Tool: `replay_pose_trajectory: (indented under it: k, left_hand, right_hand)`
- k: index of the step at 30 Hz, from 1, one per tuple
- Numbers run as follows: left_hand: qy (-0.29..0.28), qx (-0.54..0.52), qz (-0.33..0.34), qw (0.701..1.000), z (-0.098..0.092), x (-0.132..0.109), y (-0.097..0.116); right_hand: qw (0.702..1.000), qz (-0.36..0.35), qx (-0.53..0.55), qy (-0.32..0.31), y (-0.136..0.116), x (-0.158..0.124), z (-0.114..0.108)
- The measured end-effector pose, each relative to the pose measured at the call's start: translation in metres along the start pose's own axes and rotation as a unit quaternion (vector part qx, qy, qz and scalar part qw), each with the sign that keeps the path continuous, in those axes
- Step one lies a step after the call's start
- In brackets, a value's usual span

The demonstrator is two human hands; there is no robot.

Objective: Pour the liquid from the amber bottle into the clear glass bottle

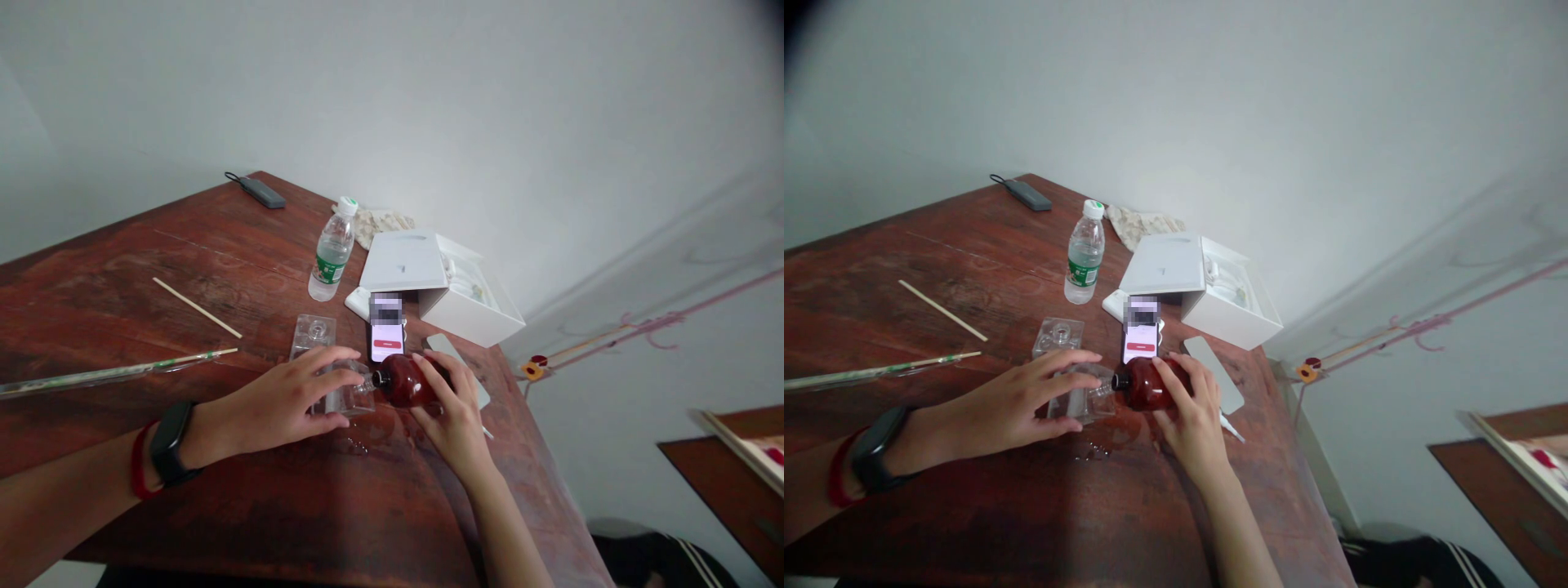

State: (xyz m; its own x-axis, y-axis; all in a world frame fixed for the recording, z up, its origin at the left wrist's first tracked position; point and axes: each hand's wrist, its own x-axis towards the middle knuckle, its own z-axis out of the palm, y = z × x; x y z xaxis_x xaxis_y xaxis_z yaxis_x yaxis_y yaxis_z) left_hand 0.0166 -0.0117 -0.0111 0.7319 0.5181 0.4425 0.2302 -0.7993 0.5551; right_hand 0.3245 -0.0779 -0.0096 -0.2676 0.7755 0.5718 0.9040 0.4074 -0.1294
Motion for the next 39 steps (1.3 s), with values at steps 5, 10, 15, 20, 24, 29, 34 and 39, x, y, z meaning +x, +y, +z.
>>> replay_pose_trajectory:
  k: [5, 10, 15, 20, 24, 29, 34, 39]
  left_hand:
    - [-0.002, 0.006, 0.0, 1.0, -0.0006, -0.0009, 0.0002]
    - [-0.003, 0.008, 0.0, 1.0, 0.0002, -0.0016, 0.0001]
    - [-0.001, 0.01, 0.002, 1.0, -0.0008, -0.0015, 0.0011]
    - [0.0, 0.01, -0.001, 1.0, -0.0007, -0.0012, -0.0002]
    - [0.001, 0.004, 0.0, 1.0, 0.0005, -0.0015, -0.0017]
    - [0.0, 0.011, 0.0, 1.0, 0.0014, -0.0015, -0.0027]
    - [-0.002, 0.015, -0.003, 1.0, 0.0016, -0.0011, -0.0022]
    - [0.003, 0.016, -0.006, 1.0, 0.0009, -0.0021, 0.0003]
  right_hand:
    - [1.0, -0.001, 0.001, -0.003, 0.0001, -0.0003, 0.0001]
    - [1.0, 0.0, 0.001, -0.005, 0.0, -0.0005, -0.0001]
    - [1.0, 0.004, 0.004, -0.006, -0.0007, -0.0003, -0.0008]
    - [1.0, -0.003, 0.001, -0.003, 0.0004, -0.0003, -0.0004]
    - [1.0, -0.004, -0.001, -0.003, 0.0008, -0.0007, 0.0001]
    - [1.0, -0.001, 0.002, -0.003, -0.0004, -0.0004, 0.0]
    - [1.0, 0.007, -0.003, -0.006, -0.0015, 0.0, -0.001]
    - [1.0, 0.006, -0.002, -0.011, -0.0014, 0.0001, -0.0015]
